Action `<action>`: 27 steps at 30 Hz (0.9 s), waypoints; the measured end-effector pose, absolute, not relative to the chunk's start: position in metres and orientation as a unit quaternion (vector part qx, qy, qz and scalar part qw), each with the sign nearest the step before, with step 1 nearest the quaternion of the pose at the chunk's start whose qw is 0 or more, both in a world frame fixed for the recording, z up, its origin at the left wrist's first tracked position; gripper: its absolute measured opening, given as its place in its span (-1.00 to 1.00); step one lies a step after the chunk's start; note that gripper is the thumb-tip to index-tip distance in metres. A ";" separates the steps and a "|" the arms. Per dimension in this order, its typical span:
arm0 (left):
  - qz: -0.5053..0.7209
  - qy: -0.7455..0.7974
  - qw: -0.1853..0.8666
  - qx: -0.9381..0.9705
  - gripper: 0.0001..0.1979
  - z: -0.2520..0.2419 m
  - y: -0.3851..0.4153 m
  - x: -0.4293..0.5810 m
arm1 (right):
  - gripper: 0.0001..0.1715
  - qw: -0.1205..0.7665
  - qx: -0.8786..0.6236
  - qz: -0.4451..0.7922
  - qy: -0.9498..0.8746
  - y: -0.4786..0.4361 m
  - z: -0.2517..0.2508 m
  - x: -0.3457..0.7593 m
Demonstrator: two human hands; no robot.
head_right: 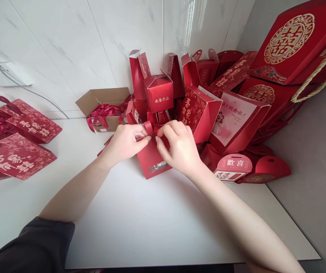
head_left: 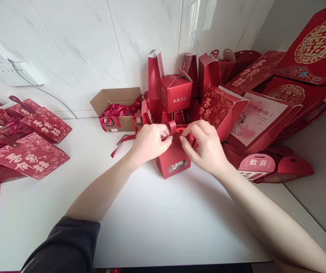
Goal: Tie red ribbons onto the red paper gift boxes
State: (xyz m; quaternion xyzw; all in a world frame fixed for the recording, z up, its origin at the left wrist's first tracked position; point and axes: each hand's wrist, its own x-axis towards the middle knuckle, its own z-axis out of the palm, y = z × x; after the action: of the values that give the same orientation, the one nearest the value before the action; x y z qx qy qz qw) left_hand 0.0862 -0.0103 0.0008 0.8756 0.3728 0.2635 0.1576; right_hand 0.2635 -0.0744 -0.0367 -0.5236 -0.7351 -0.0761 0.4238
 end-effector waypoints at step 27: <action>0.237 0.359 0.165 0.888 -0.69 0.002 -0.010 0.086 | -0.90 0.407 -0.511 -0.085 -0.752 -0.074 -0.038 0.263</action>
State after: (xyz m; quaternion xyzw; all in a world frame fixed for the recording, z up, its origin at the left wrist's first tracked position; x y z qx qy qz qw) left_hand 0.0858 -0.0097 0.0023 0.8875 0.3591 0.2365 0.1655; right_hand 0.2626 -0.0743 -0.0380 -0.5112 -0.7521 -0.0850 0.4072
